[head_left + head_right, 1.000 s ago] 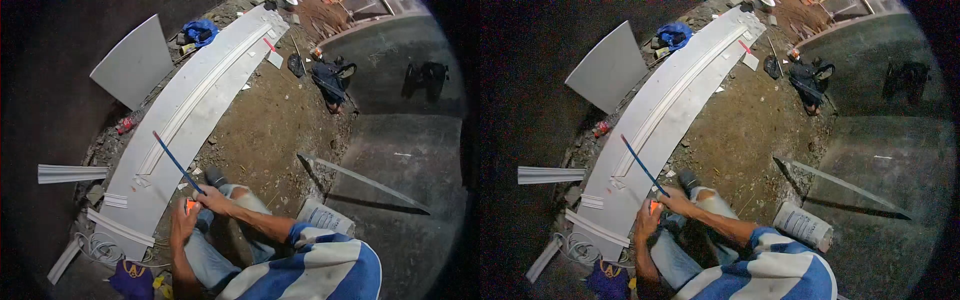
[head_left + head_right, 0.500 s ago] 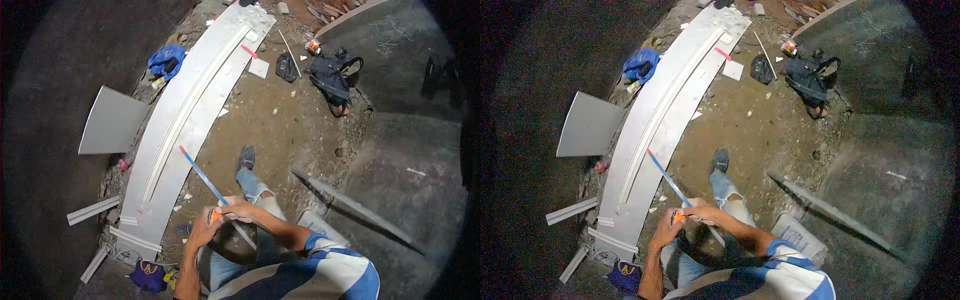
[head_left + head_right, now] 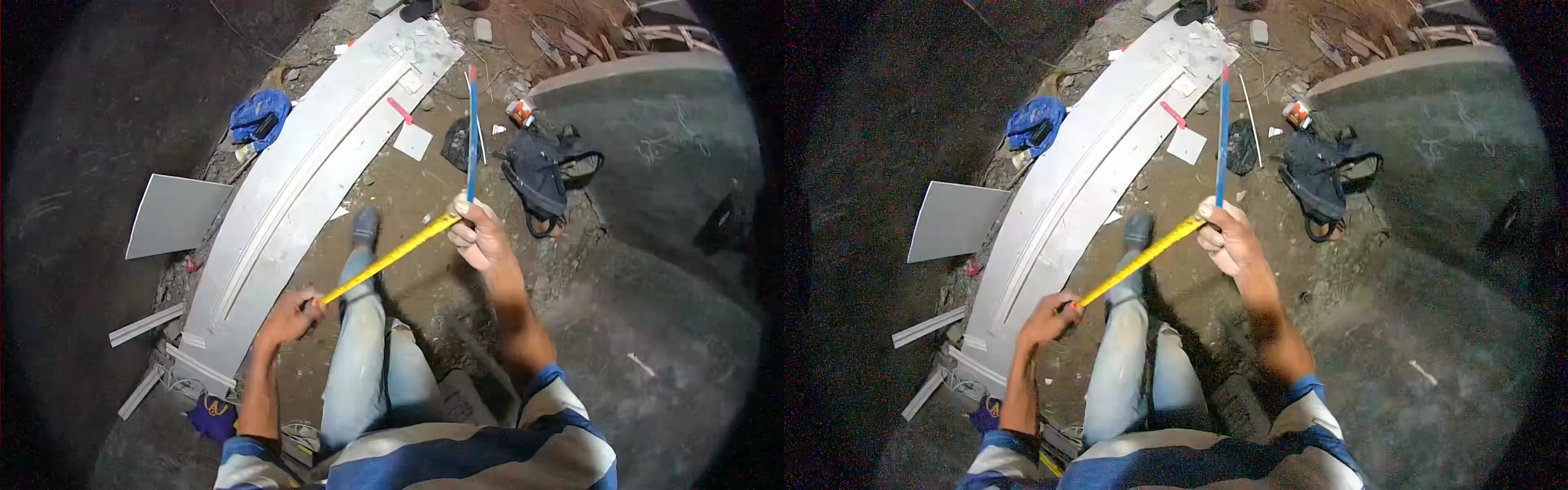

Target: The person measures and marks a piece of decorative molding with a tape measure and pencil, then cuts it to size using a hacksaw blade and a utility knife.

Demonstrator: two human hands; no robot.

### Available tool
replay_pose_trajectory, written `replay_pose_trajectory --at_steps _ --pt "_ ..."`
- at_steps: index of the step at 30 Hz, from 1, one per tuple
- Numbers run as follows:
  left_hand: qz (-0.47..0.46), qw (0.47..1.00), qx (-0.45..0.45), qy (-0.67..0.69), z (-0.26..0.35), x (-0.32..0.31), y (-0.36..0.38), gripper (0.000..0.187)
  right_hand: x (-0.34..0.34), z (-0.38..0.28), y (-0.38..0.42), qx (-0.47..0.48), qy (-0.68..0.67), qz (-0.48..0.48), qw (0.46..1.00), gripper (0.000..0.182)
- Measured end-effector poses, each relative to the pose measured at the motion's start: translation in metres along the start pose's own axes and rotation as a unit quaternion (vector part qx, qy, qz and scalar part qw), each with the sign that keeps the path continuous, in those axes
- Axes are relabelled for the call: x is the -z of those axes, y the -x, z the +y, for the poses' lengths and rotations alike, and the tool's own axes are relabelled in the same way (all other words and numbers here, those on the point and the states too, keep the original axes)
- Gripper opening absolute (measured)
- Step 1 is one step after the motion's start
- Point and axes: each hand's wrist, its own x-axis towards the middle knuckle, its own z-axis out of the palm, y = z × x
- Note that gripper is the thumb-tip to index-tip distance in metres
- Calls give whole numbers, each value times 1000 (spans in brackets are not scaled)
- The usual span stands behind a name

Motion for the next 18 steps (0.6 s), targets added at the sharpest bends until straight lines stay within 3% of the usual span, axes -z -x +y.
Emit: replay_pose_trajectory --at_steps 1,4,5,7,8,9,10,11,12,14,15,18 --pt "-22 997 59 32 14 7 -5 17 0 -10 -15 -15 1 -4 1000 12" --pt "0 996 69 60 51 22 -30 23 2 -35 -57 -31 23 -2 999 15" --pt "1 996 71 61 54 28 -46 23 6 -44 -72 3 56 19 998 16" --pt "91 995 -5 31 46 39 -97 25 39 -60 -112 52 130 88 986 25" --pt "96 995 -12 29 45 52 -138 25 84 -55 -144 140 199 102 965 29" --pt "144 988 -41 -42 41 69 -178 25 120 -59 -187 354 408 134 831 30" --pt "180 977 -52 -105 33 71 -203 25 163 -46 -200 419 508 136 740 31" --pt "159 987 22 -10 39 74 -231 24 204 -34 -213 484 589 155 629 32" --pt "147 982 81 82 50 85 -281 24 247 -27 -230 401 626 177 645 31" --pt "198 978 -19 -56 18 101 -374 23 304 -33 -273 314 660 195 654 31" --pt "191 979 -23 -70 9 109 -415 23 324 -34 -281 251 640 193 700 34" --pt "196 968 -76 -138 -8 127 -522 25 299 -50 -329 130 521 248 806 38"
